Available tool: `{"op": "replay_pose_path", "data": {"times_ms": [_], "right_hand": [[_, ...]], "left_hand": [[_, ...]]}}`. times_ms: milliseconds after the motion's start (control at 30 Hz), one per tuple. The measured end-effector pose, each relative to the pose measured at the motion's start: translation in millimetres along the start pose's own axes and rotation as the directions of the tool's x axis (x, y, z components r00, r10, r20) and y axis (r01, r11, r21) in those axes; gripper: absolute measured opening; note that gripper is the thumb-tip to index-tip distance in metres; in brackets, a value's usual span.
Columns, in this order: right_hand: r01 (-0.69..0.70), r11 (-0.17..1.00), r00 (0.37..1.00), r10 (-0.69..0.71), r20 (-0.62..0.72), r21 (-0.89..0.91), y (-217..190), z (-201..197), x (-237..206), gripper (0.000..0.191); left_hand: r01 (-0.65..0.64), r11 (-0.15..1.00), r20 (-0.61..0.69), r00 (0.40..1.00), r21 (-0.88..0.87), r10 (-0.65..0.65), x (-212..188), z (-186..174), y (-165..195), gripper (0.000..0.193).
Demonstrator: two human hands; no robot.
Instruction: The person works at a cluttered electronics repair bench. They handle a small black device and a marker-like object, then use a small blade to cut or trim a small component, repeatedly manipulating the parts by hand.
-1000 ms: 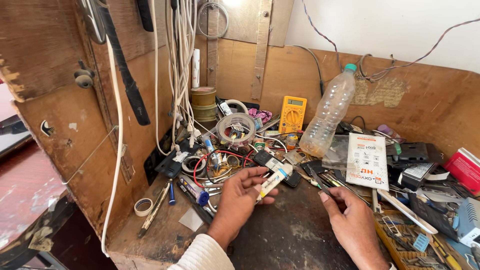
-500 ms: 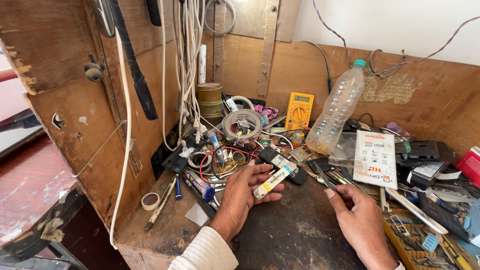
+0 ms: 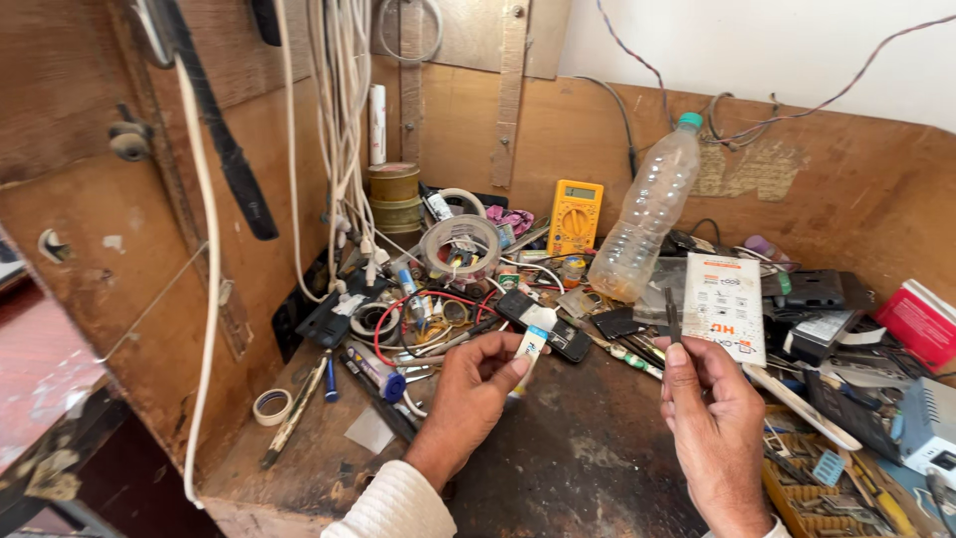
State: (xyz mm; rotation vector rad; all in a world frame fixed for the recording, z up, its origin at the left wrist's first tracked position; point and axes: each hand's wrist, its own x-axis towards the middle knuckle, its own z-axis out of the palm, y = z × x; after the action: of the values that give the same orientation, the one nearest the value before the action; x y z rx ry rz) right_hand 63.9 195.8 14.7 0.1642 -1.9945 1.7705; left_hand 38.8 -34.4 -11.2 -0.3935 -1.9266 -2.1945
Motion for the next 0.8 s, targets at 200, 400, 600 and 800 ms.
{"op": "replay_pose_path", "data": {"times_ms": [200,400,600,800], "right_hand": [[0.056,0.997,0.998,-0.055,-0.024,0.056,6.5,-3.1,-1.8,0.028],[0.078,0.997,0.997,-0.078,-0.027,0.004,16.6,-2.2,-5.7,0.027],[0.045,0.998,0.998,-0.047,-0.04,-0.039,16.4,-2.7,-6.5,0.029],[0.037,0.998,0.998,-0.039,-0.047,-0.046,16.4,-3.6,-5.1,0.029]], "left_hand": [[-0.106,0.97,0.009,0.994,0.218,0.107,-1.2,17.0,15.4,0.014],[-0.262,0.913,0.32,0.934,0.311,0.159,-1.7,15.7,14.7,0.023],[0.232,0.969,0.385,0.889,0.086,-0.247,-3.4,0.3,22.3,0.032],[0.102,0.881,0.006,0.993,0.461,-0.118,-9.8,24.8,26.2,0.036]]}}
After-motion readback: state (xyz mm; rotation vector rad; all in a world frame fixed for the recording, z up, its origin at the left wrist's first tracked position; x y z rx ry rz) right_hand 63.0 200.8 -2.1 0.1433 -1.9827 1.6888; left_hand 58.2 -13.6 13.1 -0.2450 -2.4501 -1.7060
